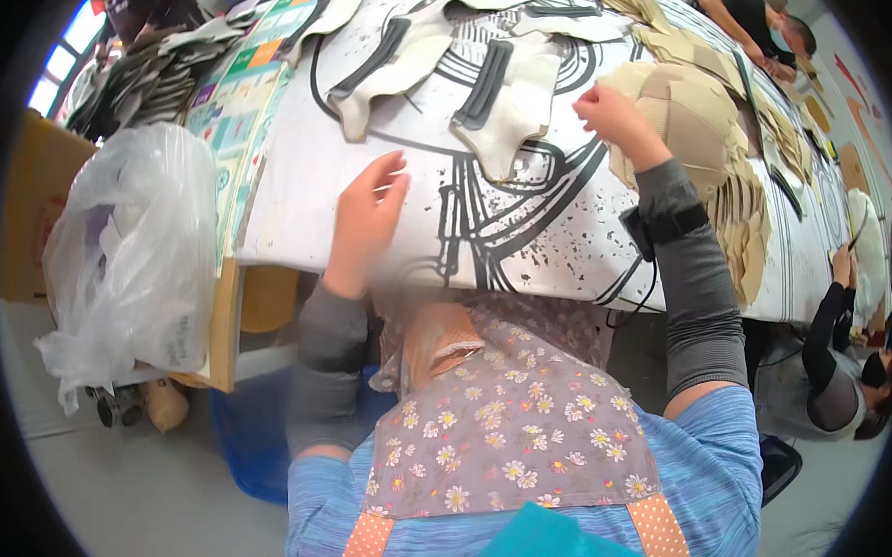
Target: Assembling and checking the alignment of various shoe upper components at a manufacturing workstation.
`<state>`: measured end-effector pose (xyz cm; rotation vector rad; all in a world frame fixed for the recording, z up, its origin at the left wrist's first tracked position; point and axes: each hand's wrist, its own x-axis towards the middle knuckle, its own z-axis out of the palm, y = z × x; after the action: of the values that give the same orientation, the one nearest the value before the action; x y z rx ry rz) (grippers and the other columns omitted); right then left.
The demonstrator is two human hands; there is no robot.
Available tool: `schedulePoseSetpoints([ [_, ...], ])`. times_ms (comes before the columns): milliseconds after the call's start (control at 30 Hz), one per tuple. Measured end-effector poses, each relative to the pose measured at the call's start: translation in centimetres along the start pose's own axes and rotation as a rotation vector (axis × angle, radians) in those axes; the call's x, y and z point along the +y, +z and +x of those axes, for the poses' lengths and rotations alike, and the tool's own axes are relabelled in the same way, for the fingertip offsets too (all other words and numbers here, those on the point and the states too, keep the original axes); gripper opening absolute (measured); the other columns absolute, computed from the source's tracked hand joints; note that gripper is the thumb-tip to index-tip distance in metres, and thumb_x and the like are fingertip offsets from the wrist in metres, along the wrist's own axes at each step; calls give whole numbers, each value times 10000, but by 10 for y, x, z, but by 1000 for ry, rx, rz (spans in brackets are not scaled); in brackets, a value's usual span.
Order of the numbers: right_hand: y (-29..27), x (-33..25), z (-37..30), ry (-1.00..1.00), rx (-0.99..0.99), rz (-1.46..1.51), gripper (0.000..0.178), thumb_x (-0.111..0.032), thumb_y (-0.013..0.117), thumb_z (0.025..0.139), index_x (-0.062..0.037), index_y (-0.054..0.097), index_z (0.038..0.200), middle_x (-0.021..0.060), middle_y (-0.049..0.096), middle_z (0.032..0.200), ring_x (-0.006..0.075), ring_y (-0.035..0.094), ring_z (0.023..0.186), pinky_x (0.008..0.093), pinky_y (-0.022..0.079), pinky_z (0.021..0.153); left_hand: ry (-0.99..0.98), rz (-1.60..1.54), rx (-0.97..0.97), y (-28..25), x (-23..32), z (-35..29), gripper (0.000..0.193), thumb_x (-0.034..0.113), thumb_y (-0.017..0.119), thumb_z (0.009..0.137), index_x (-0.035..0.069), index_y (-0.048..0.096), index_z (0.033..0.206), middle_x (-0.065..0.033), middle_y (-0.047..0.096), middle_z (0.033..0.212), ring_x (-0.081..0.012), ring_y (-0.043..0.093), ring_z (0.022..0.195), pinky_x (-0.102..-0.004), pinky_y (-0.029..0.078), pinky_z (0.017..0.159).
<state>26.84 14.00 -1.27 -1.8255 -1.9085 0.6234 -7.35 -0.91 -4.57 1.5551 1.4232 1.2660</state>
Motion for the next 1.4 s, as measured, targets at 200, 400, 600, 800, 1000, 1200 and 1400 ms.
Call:
schedulePoseSetpoints([
  [200, 12, -8, -68, 308, -345, 536, 523, -270, 598, 907, 3, 451, 1328, 69, 610, 1124, 152, 626, 932, 299, 500, 768, 71, 340, -235, 56, -36, 102, 522, 337, 547, 915, -92, 551, 1212, -283, 597, 1187, -387, 587, 1099, -405, 462, 932],
  [400, 17, 2, -115, -9, -305, 451, 537, -270, 642, 889, -6, 484, 1329, 88, 646, 1105, 156, 620, 881, 296, 502, 761, -30, 588, -313, 109, -31, 178, 459, 351, 586, 837, -80, 655, 975, -279, 658, 946, -389, 641, 885, -414, 494, 814],
  [600, -16, 1, -150, 23, -310, 422, 460, -235, 630, 902, -5, 530, 1288, 93, 650, 1093, 152, 618, 911, 287, 500, 782, -350, 296, -680, 130, 1, 170, 276, 245, 633, 880, -23, 672, 938, -116, 626, 700, -205, 644, 676, -310, 508, 577],
  [800, -46, 29, -181, 141, -527, 641, 263, -199, 601, 937, 21, 669, 1063, 64, 700, 928, 112, 630, 907, 253, 488, 829, -765, -768, -520, 120, 33, 94, 170, 164, 554, 941, 27, 587, 1036, -70, 674, 946, -141, 632, 792, -261, 522, 677],
  [1000, 20, 5, -205, -41, -271, 905, 481, -296, 623, 929, 12, 535, 1288, 120, 632, 1170, 151, 587, 1029, 309, 460, 911, -746, -1100, -435, 153, 95, -5, 218, 169, 506, 973, 2, 574, 1095, -86, 666, 1039, -180, 636, 956, -304, 517, 867],
  [1200, 37, -30, -214, 455, 192, 1318, 430, -433, 566, 944, -26, 660, 1045, 56, 651, 1002, 107, 580, 929, 247, 465, 801, -727, -987, -618, 177, 98, -52, 248, 292, 491, 1003, 101, 531, 1155, 5, 598, 1128, -137, 561, 1041, -311, 440, 903],
  [1400, -6, 0, -205, 207, 431, 1401, 249, -200, 645, 911, 7, 622, 1046, 66, 658, 956, 175, 659, 791, 306, 571, 722, -755, -632, -1063, 154, 116, -52, 279, 259, 507, 992, 31, 591, 1128, -62, 621, 1149, -149, 546, 1065, -306, 414, 942],
])
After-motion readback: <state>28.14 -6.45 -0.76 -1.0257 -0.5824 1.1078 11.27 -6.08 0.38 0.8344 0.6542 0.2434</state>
